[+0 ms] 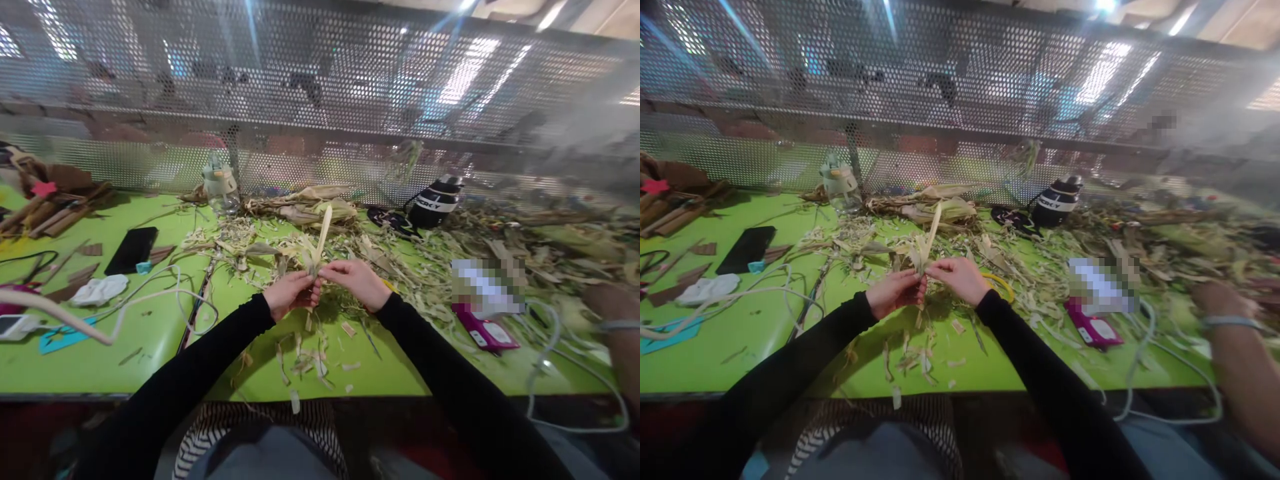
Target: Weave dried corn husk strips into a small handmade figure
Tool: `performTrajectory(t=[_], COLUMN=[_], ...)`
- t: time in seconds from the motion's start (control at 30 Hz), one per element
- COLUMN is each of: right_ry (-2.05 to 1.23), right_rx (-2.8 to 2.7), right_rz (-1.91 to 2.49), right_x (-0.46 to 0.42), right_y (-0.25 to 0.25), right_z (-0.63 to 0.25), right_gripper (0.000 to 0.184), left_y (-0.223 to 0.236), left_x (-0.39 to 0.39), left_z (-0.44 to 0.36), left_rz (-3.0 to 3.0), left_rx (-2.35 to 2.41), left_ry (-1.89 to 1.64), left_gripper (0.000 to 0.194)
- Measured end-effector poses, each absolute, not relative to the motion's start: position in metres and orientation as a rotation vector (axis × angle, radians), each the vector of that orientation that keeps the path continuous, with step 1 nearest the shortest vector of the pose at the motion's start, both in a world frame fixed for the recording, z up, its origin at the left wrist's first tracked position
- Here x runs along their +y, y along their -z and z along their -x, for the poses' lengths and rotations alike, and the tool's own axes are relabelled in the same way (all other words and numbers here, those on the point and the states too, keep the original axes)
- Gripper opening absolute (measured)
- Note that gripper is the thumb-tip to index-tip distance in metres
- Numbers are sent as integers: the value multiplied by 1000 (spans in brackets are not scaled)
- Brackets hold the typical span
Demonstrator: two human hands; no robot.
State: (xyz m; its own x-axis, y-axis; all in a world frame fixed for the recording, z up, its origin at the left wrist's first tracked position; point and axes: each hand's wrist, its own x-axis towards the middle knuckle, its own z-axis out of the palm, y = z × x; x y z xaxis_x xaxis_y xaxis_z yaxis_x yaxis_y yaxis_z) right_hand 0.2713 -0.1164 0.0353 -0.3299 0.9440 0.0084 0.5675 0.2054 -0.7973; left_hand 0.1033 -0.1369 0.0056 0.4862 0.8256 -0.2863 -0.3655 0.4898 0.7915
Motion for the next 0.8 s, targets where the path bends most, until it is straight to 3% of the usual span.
performTrajectory(t=[0.17,0.53,0.8], right_ry=[-1108,-806,-755], right_rx=[-1808,-2005,-2004], right_rz=[1331,1480,1501], right_x=[-120,-122,-125], right_y=[-25,-27,-36], right_z=[-263,-261,-263], right_gripper=[32,35,38], left_y=[-1,2,-3], left_x=[-137,-135,-139], left_z=[-104,-99,-93], left_rz=[-758,-935,-1507], left_rx=[727,745,1041], left_ry=[-813,-823,-834], left_gripper=[15,25,24])
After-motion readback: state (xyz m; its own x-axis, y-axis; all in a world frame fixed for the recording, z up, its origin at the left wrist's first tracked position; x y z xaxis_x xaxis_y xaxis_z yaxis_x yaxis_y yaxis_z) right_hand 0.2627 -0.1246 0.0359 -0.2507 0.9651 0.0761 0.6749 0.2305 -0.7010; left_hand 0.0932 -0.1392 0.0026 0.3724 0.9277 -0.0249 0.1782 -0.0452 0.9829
